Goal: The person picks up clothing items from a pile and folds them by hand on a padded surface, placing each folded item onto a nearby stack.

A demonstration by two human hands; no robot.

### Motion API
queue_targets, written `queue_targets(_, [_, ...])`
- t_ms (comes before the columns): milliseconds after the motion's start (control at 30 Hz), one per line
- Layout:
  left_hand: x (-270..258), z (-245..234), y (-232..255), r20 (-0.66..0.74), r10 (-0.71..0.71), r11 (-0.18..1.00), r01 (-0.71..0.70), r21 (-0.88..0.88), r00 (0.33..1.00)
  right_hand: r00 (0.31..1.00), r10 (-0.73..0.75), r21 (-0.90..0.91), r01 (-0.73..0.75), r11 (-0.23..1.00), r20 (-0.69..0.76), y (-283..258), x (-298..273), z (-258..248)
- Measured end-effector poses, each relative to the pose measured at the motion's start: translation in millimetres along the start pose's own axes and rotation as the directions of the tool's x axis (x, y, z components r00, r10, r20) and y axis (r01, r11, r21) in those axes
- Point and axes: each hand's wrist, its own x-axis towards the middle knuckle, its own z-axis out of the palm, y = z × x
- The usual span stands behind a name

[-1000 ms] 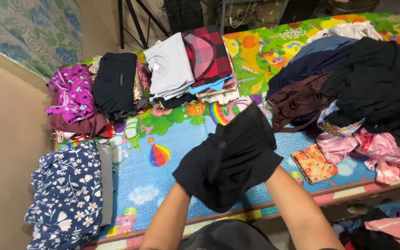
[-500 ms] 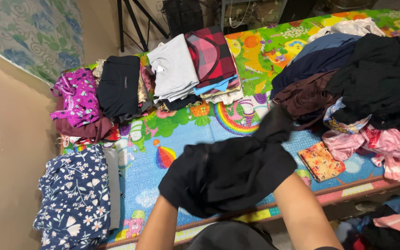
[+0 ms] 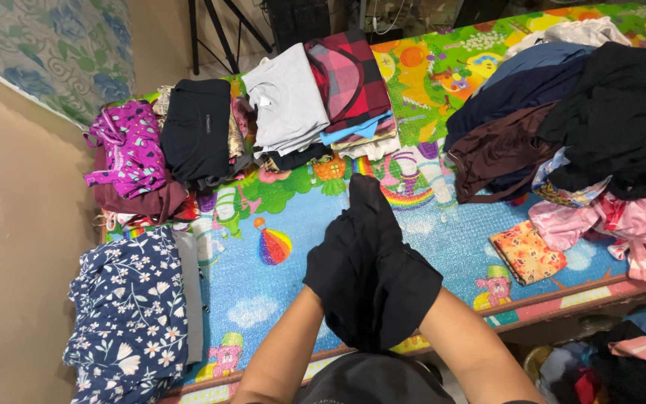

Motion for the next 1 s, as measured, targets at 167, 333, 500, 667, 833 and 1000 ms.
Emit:
queue_targets(167, [-7.9, 8.1, 0.8, 0.022, 0.087, 0.994, -0.085, -0.063, 0.996, 0.988, -0.151, -0.193, 0.15, 0.97, 0.012, 20.8, 20.4, -61.6])
queue_targets(333, [-12.2, 3.5, 15.2, 0.046, 0.267, 0.949, -0.254, -0.188, 0.963, 0.98, -0.185, 0.187, 0.169, 0.968, 0.073, 38.9, 34.5, -101.0])
queue_targets(500, [-1.7, 5.3, 17.6, 0.083, 0.466, 0.852, -0.422, -0.31, 0.881, 0.997, 0.068, -0.135, -0.071, 0.988, -0.025, 26.3, 25.2, -110.3])
queue_targets(667, [1.8, 10.4, 10.0, -0.168, 0.236, 0.79, -0.29, -0.541, 0.957, 0.978, 0.2, 0.109, -0.205, 0.973, 0.05, 5.2, 27.3, -98.2])
queue_targets(833, [17.9, 17.9, -12.8, -0.308, -0.157, 0.734, -0.098, -0.672, 0.938, 0.992, 0.036, -0.128, -0.021, 0.992, 0.12, -8.3, 18.1, -81.5])
queue_targets(1000, [31.0, 32.6, -17.5, -0.254, -0.215, 0.667, -0.048, -0.743, 0.943, 0.971, 0.114, -0.638, 0.049, 0.769, 0.212, -5.8, -20.6, -54.5])
